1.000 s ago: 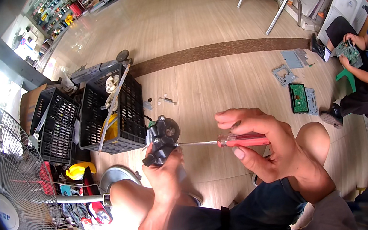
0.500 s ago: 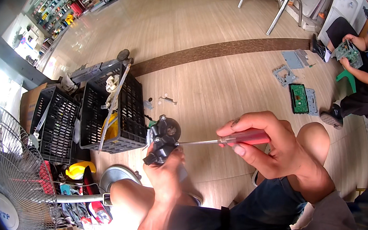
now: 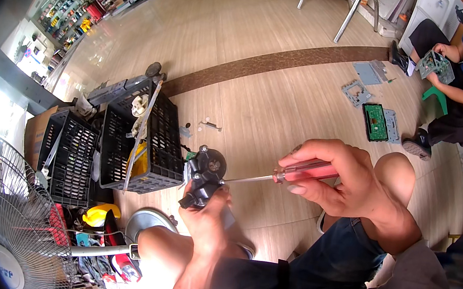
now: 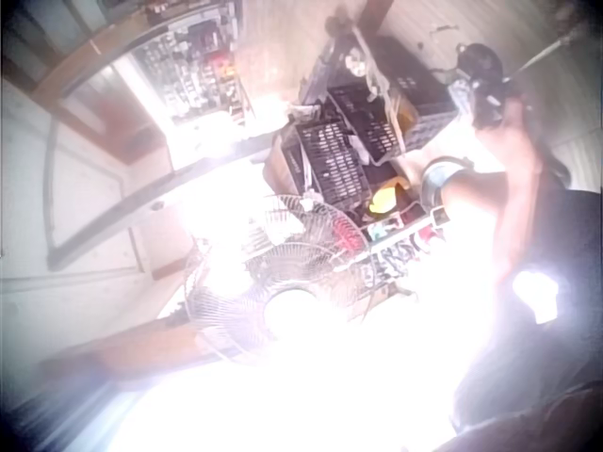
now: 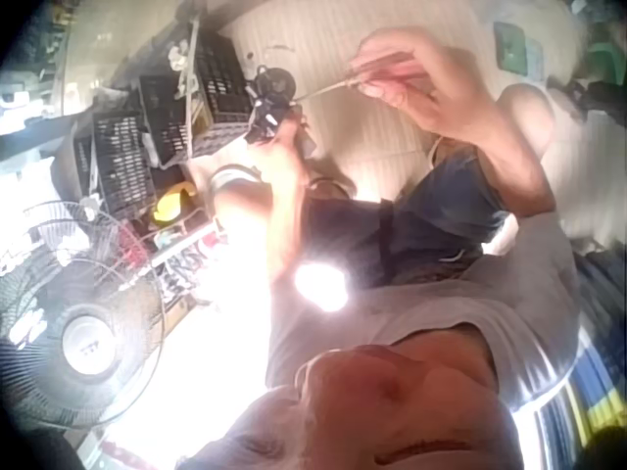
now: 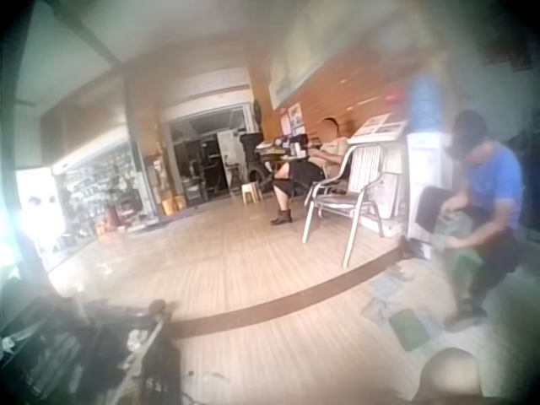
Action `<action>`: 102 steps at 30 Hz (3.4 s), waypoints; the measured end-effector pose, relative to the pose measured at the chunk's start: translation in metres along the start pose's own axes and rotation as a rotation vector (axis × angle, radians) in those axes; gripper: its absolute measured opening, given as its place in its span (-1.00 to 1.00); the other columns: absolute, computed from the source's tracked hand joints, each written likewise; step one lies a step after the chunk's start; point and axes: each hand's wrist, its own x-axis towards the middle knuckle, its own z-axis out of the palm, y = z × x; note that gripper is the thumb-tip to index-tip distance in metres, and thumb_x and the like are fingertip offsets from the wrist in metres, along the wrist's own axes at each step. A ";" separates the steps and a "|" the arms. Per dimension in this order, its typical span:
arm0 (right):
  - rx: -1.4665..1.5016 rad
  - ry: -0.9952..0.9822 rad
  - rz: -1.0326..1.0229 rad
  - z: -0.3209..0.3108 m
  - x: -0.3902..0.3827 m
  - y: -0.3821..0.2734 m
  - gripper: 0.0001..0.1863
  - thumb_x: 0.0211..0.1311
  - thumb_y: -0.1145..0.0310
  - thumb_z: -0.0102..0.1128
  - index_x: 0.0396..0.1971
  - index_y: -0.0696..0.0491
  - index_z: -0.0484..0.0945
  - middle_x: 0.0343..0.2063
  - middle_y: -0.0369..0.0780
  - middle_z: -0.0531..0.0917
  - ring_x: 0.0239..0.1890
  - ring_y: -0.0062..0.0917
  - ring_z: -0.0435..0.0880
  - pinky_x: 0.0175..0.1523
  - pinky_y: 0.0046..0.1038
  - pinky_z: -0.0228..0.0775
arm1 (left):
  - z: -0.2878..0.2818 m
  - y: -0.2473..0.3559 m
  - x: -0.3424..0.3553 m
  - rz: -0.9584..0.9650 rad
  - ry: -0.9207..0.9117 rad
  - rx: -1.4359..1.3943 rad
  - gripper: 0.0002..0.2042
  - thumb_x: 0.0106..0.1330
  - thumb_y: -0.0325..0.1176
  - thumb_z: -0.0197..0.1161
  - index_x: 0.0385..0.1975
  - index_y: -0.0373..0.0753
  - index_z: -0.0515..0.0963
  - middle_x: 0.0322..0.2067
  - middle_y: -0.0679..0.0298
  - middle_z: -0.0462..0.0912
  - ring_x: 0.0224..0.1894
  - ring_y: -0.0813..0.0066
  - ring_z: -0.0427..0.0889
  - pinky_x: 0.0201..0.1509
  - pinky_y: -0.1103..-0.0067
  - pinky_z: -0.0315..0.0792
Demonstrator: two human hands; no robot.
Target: The person uses a screwdriver to disassemble a small black mechanical component, removing screws and separating parts while sitting on the floor.
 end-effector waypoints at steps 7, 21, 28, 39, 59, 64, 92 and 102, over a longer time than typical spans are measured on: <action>0.045 0.007 -0.084 0.003 0.001 0.007 -0.62 0.30 0.47 0.38 0.02 0.18 0.43 -0.07 0.07 0.73 -0.11 -0.20 0.83 -0.05 -0.32 0.70 | -0.001 -0.002 0.000 0.013 0.003 0.000 -0.72 0.23 -0.61 0.36 -0.07 -0.37 0.54 -0.33 0.19 0.65 -0.40 0.48 0.62 -0.34 0.54 0.56; -0.064 0.109 -0.130 0.006 -0.001 0.012 -0.67 0.27 0.50 0.38 -0.03 0.14 0.47 -0.13 -0.07 0.73 -0.16 -0.35 0.82 -0.14 -0.42 0.70 | 0.002 0.000 -0.001 0.019 0.006 -0.020 -0.72 0.20 -0.62 0.33 -0.08 -0.38 0.56 -0.38 0.21 0.67 -0.42 0.51 0.62 -0.33 0.56 0.54; -0.072 0.123 -0.137 0.006 0.002 0.011 -0.64 0.26 0.53 0.37 0.00 0.14 0.46 -0.11 -0.09 0.74 -0.20 -0.35 0.83 -0.10 -0.43 0.70 | 0.007 0.003 -0.002 -0.008 0.019 -0.016 -0.72 0.17 -0.62 0.30 -0.09 -0.40 0.57 -0.39 0.23 0.69 -0.43 0.54 0.63 -0.33 0.60 0.52; -0.095 0.064 -0.078 -0.001 0.002 0.008 -0.66 0.29 0.50 0.37 -0.03 0.17 0.45 -0.04 0.00 0.72 -0.08 -0.32 0.81 -0.02 -0.38 0.69 | 0.005 0.002 -0.002 0.006 0.031 -0.015 -0.74 0.19 -0.61 0.34 -0.10 -0.38 0.58 -0.40 0.25 0.69 -0.43 0.55 0.63 -0.33 0.60 0.52; 0.043 0.074 -0.076 0.004 -0.001 0.010 -0.60 0.28 0.49 0.40 0.04 0.14 0.43 -0.07 -0.09 0.73 -0.09 -0.35 0.82 -0.03 -0.40 0.72 | 0.007 0.005 -0.002 0.009 0.003 -0.029 -0.72 0.18 -0.66 0.33 -0.09 -0.37 0.56 -0.40 0.26 0.68 -0.43 0.56 0.62 -0.31 0.61 0.51; -0.022 0.138 -0.031 0.005 0.000 0.008 -0.66 0.31 0.56 0.31 0.03 0.15 0.43 -0.06 -0.09 0.73 -0.08 -0.36 0.82 0.03 -0.40 0.70 | 0.006 0.003 -0.002 0.017 0.012 -0.005 -0.73 0.20 -0.65 0.38 -0.10 -0.36 0.56 -0.40 0.28 0.68 -0.44 0.58 0.60 -0.32 0.61 0.49; -0.052 0.149 -0.125 0.008 0.004 0.009 -0.60 0.28 0.48 0.39 0.05 0.16 0.45 -0.13 -0.13 0.76 -0.13 -0.35 0.83 -0.02 -0.39 0.70 | 0.004 0.003 -0.002 0.022 0.012 -0.017 -0.70 0.19 -0.67 0.38 -0.08 -0.37 0.57 -0.41 0.29 0.68 -0.45 0.59 0.60 -0.33 0.63 0.50; -0.070 0.140 -0.073 0.005 0.000 0.010 -0.60 0.28 0.51 0.39 0.06 0.15 0.45 -0.03 -0.10 0.72 -0.13 -0.35 0.83 -0.06 -0.41 0.73 | 0.005 0.002 -0.003 0.019 0.003 -0.004 -0.72 0.20 -0.64 0.37 -0.09 -0.36 0.57 -0.41 0.28 0.68 -0.45 0.59 0.60 -0.33 0.63 0.49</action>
